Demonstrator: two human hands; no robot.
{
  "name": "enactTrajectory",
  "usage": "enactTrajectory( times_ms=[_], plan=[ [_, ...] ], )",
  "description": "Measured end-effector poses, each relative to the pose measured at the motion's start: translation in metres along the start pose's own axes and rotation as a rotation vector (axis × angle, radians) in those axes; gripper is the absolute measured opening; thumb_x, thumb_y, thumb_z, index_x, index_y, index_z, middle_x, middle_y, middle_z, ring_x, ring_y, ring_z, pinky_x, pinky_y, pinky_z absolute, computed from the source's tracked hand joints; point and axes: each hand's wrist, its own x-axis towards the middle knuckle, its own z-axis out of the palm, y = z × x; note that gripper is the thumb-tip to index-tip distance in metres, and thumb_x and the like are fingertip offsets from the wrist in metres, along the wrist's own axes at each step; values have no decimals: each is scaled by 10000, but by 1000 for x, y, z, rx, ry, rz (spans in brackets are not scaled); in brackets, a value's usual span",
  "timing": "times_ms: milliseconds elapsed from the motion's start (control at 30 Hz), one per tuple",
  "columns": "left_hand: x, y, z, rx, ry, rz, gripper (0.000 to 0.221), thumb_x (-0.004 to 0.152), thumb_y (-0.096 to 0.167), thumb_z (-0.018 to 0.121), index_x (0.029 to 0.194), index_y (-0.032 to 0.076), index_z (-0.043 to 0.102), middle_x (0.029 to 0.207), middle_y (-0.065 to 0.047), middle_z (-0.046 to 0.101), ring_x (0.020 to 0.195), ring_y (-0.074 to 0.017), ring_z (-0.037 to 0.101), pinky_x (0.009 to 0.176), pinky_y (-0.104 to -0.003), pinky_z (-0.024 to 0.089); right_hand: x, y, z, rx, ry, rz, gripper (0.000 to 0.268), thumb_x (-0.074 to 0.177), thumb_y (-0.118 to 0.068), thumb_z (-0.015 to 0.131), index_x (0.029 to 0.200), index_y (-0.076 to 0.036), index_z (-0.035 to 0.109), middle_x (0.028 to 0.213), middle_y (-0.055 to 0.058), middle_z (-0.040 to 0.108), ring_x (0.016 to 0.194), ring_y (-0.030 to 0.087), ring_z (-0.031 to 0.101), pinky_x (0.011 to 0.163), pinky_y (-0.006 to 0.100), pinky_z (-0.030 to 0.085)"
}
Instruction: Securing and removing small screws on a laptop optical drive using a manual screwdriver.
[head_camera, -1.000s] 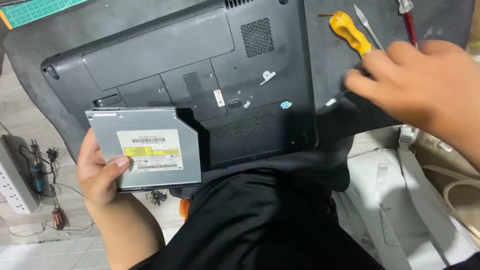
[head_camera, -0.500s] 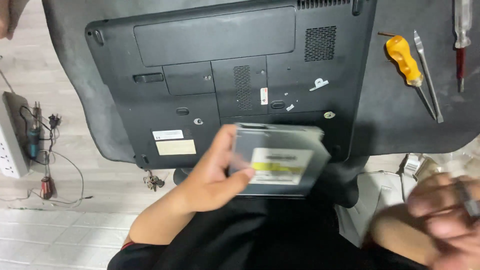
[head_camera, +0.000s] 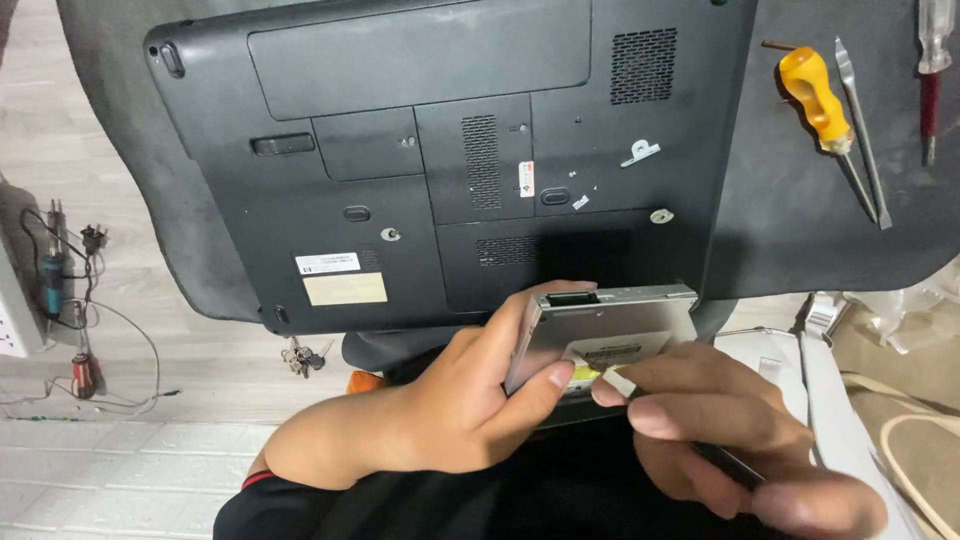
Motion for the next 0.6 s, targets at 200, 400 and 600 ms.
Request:
enactTrajectory(
  times_ms=[200, 400, 600],
  plan=[
    [-4, 3, 1, 54, -11, 46, 483, 1060, 221, 383, 1438, -45, 246, 1089, -76, 720, 1090, -232, 709, 1014, -330, 535, 20, -10, -12, 53, -330, 333, 314, 1026, -181, 391, 1263, -135, 592, 1318, 163, 696, 1241, 272, 709, 1097, 361, 551],
    [-5, 5, 2, 54, -26, 27, 517, 1060, 212, 369, 1454, -66, 186, 1082, -66, 741, 1128, -253, 699, 1024, -327, 507, 13, -26, 28, -145, 7, 254, 255, 978, -9, 404, 1080, -241, 368, 1100, 136, 699, 991, 309, 821, 896, 408, 678],
    [-7, 3, 2, 115, -8, -4, 526, 1050, 237, 390, 1473, -24, 217, 1023, -20, 732, 908, -229, 693, 857, -313, 548, 14, -14, 33, -120, 52, 154, 206, 1003, -36, 411, 1095, -216, 374, 1099, 147, 684, 944, 292, 802, 883, 401, 684]
  ],
)
